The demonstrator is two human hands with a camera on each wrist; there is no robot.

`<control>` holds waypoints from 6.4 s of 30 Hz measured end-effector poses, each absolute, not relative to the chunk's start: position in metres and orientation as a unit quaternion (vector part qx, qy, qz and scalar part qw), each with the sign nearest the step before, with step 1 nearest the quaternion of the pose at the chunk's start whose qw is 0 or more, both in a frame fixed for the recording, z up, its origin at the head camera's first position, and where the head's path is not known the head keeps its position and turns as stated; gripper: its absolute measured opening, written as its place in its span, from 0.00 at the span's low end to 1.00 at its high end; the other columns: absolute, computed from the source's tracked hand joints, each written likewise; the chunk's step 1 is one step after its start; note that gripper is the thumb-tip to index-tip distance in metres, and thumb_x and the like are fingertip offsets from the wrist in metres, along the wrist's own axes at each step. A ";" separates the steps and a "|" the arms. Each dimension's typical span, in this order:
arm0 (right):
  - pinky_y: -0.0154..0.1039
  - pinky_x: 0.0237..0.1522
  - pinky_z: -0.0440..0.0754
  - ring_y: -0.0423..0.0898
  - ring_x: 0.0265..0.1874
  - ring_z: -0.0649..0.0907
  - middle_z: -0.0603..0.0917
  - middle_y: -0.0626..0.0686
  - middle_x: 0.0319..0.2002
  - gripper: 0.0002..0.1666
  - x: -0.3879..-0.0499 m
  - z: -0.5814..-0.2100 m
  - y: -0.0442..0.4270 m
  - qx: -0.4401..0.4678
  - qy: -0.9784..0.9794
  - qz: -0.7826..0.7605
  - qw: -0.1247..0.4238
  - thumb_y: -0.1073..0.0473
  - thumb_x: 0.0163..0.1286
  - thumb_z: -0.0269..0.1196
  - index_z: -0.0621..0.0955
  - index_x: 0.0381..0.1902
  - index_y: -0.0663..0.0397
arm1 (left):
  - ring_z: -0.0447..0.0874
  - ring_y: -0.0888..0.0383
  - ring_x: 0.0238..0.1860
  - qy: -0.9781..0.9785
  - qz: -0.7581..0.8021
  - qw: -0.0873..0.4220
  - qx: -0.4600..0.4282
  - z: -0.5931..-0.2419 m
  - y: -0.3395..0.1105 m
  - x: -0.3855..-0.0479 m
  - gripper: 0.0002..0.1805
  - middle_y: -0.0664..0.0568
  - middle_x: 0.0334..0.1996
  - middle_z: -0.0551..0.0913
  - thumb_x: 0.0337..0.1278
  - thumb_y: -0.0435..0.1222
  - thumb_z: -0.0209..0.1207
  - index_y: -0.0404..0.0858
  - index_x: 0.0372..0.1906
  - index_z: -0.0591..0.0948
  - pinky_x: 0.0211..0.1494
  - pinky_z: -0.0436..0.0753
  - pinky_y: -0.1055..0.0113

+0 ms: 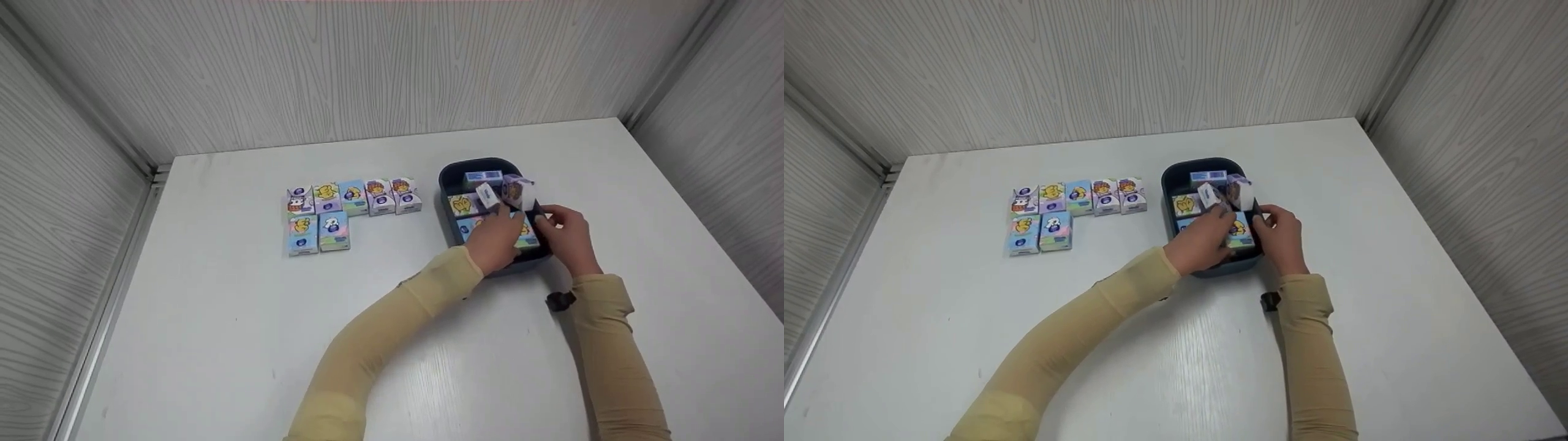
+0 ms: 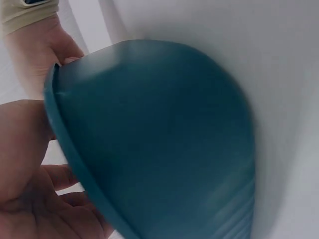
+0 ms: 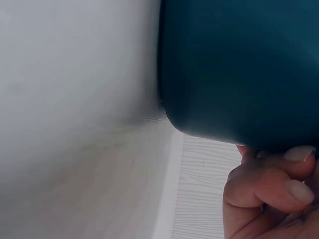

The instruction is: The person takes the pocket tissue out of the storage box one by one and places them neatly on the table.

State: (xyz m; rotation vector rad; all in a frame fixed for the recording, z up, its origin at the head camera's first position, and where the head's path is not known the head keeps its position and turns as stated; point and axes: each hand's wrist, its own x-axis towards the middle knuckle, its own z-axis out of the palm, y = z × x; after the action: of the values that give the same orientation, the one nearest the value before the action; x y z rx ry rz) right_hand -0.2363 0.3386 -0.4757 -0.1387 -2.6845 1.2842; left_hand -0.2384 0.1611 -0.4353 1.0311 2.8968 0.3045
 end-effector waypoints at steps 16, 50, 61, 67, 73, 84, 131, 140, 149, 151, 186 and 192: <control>0.32 0.20 0.69 0.42 0.20 0.70 0.75 0.54 0.28 0.19 -0.239 -0.479 0.334 -0.036 -0.903 0.418 0.094 0.55 0.71 0.58 0.80 0.53 0.61 | 0.70 0.51 0.60 0.916 0.205 -0.006 0.344 -0.403 0.063 -0.220 0.33 0.39 0.63 0.65 0.61 0.39 0.61 0.32 0.67 0.64 0.63 0.70 0.64; 0.34 0.25 0.68 0.45 0.26 0.70 0.74 0.55 0.30 0.19 -0.240 -0.479 0.337 -0.041 -0.904 0.416 0.093 0.55 0.71 0.57 0.80 0.53 0.62 | 0.74 0.48 0.53 0.972 0.095 0.049 0.211 -0.463 -0.047 -0.240 0.15 0.40 0.51 0.76 0.62 0.27 0.56 0.30 0.54 0.78 0.57 0.76 0.58; 0.33 0.24 0.68 0.45 0.27 0.70 0.74 0.55 0.31 0.18 -0.238 -0.479 0.336 -0.043 -0.902 0.419 0.093 0.56 0.71 0.57 0.80 0.53 0.62 | 0.70 0.44 0.61 0.982 0.103 0.053 0.152 -0.458 -0.046 -0.247 0.17 0.39 0.60 0.72 0.64 0.29 0.56 0.33 0.57 0.76 0.62 0.71 0.54; 0.33 0.24 0.69 0.45 0.28 0.70 0.74 0.55 0.32 0.19 -0.238 -0.478 0.338 -0.051 -0.901 0.422 0.092 0.56 0.71 0.57 0.79 0.53 0.62 | 0.75 0.45 0.54 0.976 0.102 -0.022 0.191 -0.442 -0.019 -0.246 0.17 0.39 0.55 0.75 0.64 0.33 0.57 0.32 0.56 0.77 0.56 0.76 0.55; 0.32 0.22 0.70 0.43 0.23 0.71 0.74 0.54 0.29 0.18 -0.239 -0.480 0.337 -0.042 -0.898 0.425 0.102 0.56 0.70 0.58 0.80 0.52 0.62 | 0.75 0.50 0.51 0.952 0.114 -0.076 0.273 -0.425 0.027 -0.244 0.19 0.43 0.52 0.76 0.64 0.38 0.57 0.35 0.56 0.77 0.56 0.75 0.58; 0.32 0.19 0.70 0.40 0.19 0.71 0.74 0.55 0.29 0.19 -0.241 -0.479 0.335 -0.032 -0.897 0.429 0.097 0.54 0.71 0.57 0.80 0.53 0.61 | 0.76 0.54 0.46 0.906 0.091 -0.020 0.413 -0.428 0.097 -0.232 0.15 0.48 0.45 0.79 0.62 0.39 0.59 0.37 0.51 0.79 0.51 0.75 0.61; 0.32 0.22 0.70 0.42 0.24 0.71 0.74 0.54 0.30 0.19 -0.239 -0.479 0.338 -0.039 -0.901 0.423 0.091 0.56 0.70 0.57 0.80 0.53 0.62 | 0.77 0.54 0.44 0.940 0.118 -0.053 0.317 -0.401 0.093 -0.225 0.26 0.48 0.46 0.79 0.55 0.48 0.62 0.38 0.54 0.77 0.44 0.80 0.60; 0.31 0.19 0.69 0.39 0.18 0.70 0.74 0.53 0.28 0.18 -0.240 -0.479 0.340 -0.040 -0.900 0.422 0.099 0.56 0.70 0.58 0.80 0.52 0.62 | 0.77 0.53 0.37 0.958 0.168 -0.101 0.208 -0.418 0.040 -0.231 0.26 0.46 0.40 0.78 0.52 0.46 0.65 0.34 0.51 0.78 0.37 0.80 0.60; 0.33 0.21 0.70 0.42 0.22 0.70 0.74 0.54 0.30 0.19 -0.238 -0.481 0.339 -0.049 -0.900 0.424 0.085 0.54 0.71 0.57 0.80 0.53 0.60 | 0.79 0.49 0.40 0.978 0.152 -0.033 0.138 -0.454 0.022 -0.236 0.27 0.42 0.43 0.80 0.55 0.46 0.65 0.33 0.54 0.77 0.40 0.82 0.55; 0.33 0.21 0.70 0.42 0.23 0.70 0.74 0.54 0.30 0.19 -0.238 -0.482 0.338 -0.052 -0.899 0.426 0.082 0.55 0.70 0.57 0.80 0.54 0.59 | 0.80 0.48 0.39 0.980 0.141 -0.025 0.136 -0.460 0.022 -0.236 0.25 0.42 0.42 0.80 0.55 0.45 0.65 0.34 0.53 0.78 0.38 0.82 0.54; 0.32 0.20 0.71 0.41 0.21 0.71 0.73 0.54 0.31 0.21 -0.237 -0.475 0.340 -0.053 -0.896 0.434 0.081 0.53 0.71 0.56 0.79 0.55 0.59 | 0.79 0.44 0.48 0.979 0.011 -0.024 0.200 -0.468 -0.003 -0.246 0.18 0.42 0.47 0.81 0.63 0.39 0.59 0.35 0.54 0.80 0.50 0.77 0.41; 0.33 0.21 0.70 0.41 0.21 0.70 0.74 0.54 0.30 0.20 -0.238 -0.476 0.341 -0.047 -0.896 0.433 0.088 0.54 0.71 0.56 0.79 0.54 0.60 | 0.80 0.45 0.45 0.979 0.027 -0.049 0.197 -0.470 -0.007 -0.249 0.16 0.42 0.45 0.81 0.62 0.38 0.61 0.35 0.52 0.80 0.45 0.81 0.47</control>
State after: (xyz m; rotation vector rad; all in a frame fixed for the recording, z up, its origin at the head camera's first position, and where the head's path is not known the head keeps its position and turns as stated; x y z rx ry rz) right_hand -0.2384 0.3415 -0.4762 -0.1385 -2.6671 1.2883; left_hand -0.2489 -0.0072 -0.4704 0.6403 3.1747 0.0886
